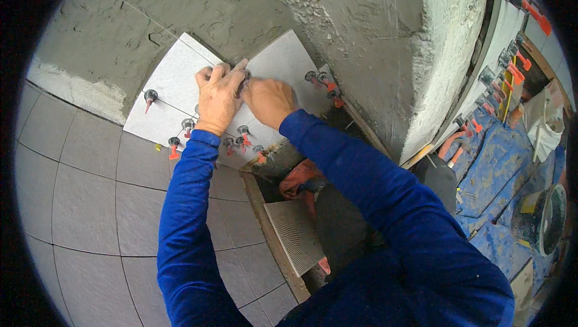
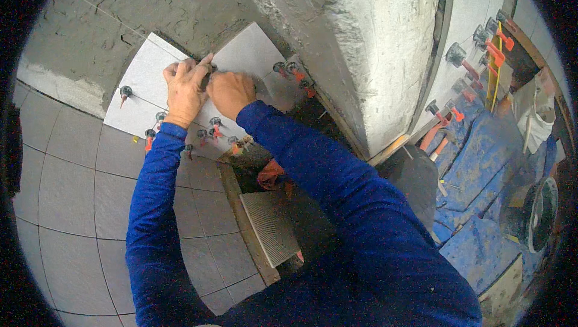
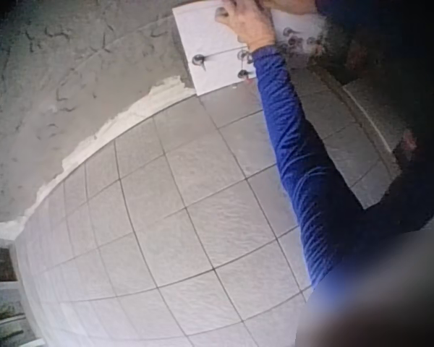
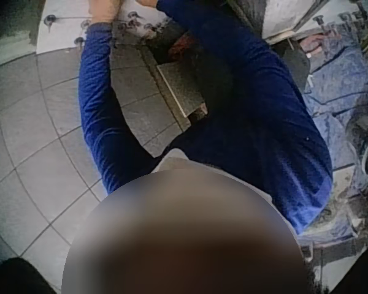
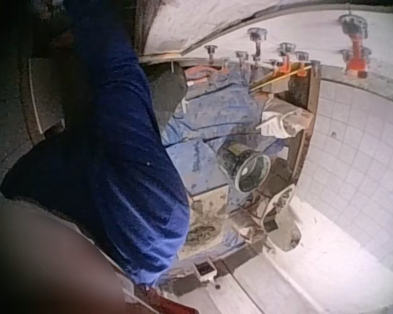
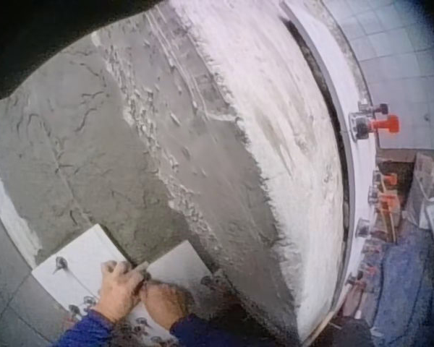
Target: The person installs white ceramic tiles onto a wall covered in adhesive. They use red tile leveling clips and wedges to secure and align the tiles, tightening the system to ensure a flush surface.
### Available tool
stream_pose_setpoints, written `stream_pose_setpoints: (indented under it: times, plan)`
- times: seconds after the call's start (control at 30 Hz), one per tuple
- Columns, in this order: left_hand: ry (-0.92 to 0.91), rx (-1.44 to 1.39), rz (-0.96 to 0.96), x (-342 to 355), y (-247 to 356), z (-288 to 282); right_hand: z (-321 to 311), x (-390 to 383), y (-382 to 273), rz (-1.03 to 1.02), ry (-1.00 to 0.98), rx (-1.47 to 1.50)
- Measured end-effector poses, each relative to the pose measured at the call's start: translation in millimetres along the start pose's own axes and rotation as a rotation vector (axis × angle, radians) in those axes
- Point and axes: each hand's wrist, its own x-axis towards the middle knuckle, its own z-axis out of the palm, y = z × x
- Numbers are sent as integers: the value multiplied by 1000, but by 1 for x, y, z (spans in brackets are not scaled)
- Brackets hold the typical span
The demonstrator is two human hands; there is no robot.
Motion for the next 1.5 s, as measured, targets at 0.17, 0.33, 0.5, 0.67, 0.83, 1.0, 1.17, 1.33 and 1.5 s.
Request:
stream_pose_setpoints:
  times: [0.17, 0.33, 0.5, 0.67, 0.83, 1.0, 1.17, 1.33, 1.5]
  plan:
    - [12, -24, 12, 1, 2, -3, 0, 1, 0, -34, 24, -54]
    - [-18, -25, 33, 1, 1, -7, -1, 5, -1, -38, -25, -92]
    - [-44, 6, 62, 1, 0, -8, 0, 8, 1, -61, -57, -135]
    - [-62, -20, 38, 6, 4, -14, -9, 11, 3, -104, -109, -221]
    - [10, -163, -258, 6, 23, -41, -47, 23, 23, -25, -117, -99]
    - [550, -1287, -1355, -24, 116, -19, -70, 41, 39, 85, 313, -149]
    - [511, -1954, -1572, -17, 120, 27, -68, 45, 42, 100, 205, -117]
    - [601, -2121, -1468, 0, 94, 40, -72, 46, 52, 78, 133, 49]
    - [616, -2056, -1585, 7, 84, 46, -72, 43, 62, -57, 195, -74]
